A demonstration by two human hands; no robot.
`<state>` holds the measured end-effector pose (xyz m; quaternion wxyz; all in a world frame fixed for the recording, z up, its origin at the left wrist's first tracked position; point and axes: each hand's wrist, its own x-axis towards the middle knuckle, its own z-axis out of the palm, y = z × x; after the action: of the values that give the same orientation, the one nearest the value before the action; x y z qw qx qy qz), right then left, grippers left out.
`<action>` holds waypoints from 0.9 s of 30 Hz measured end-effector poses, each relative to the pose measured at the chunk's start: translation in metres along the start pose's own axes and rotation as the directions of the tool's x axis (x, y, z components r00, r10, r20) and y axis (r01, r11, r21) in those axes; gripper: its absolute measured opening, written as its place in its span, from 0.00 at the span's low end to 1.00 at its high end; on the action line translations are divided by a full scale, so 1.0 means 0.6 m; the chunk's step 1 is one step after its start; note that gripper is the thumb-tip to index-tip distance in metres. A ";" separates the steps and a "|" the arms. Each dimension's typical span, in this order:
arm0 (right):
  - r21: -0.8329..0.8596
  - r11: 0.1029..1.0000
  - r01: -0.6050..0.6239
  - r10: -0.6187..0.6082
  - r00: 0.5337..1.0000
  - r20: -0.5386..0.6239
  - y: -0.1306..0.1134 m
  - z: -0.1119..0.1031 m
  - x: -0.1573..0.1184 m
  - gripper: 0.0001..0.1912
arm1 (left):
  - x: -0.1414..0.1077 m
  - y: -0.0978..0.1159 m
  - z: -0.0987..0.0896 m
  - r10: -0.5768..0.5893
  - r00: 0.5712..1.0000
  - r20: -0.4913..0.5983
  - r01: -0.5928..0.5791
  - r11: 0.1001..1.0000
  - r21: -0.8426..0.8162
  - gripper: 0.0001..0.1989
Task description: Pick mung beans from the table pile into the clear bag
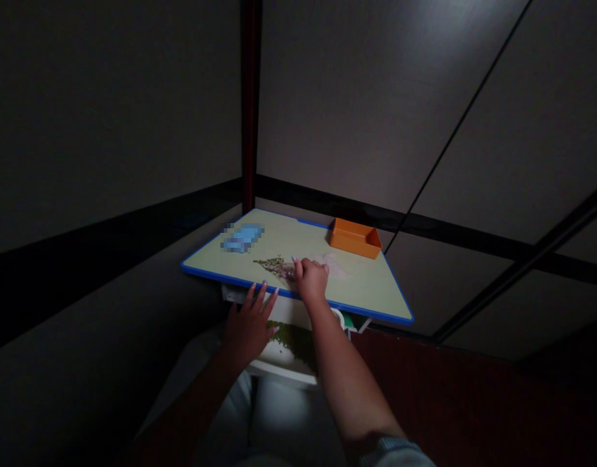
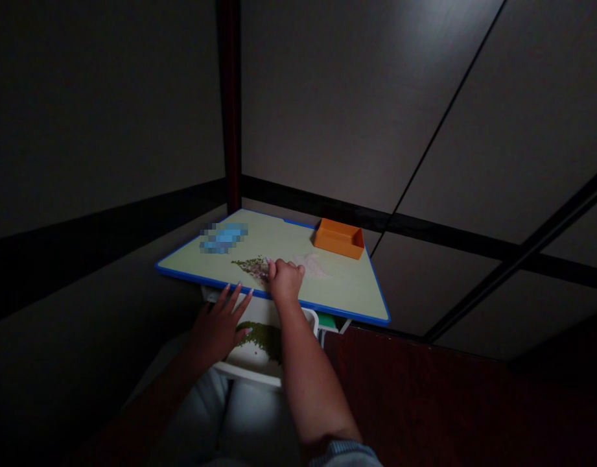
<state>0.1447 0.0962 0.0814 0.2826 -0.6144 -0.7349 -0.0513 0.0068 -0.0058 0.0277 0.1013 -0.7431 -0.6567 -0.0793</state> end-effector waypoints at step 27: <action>0.015 0.996 0.093 -0.094 0.977 0.192 0.007 -0.011 0.005 0.20 | -0.001 0.001 -0.006 -0.015 1.000 0.006 0.015 1.000 -0.016 0.34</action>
<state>0.1510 0.0970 0.0872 0.2095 -0.5803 -0.7870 -0.0026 0.0074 -0.0075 0.0306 0.0928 -0.7392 -0.6619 -0.0829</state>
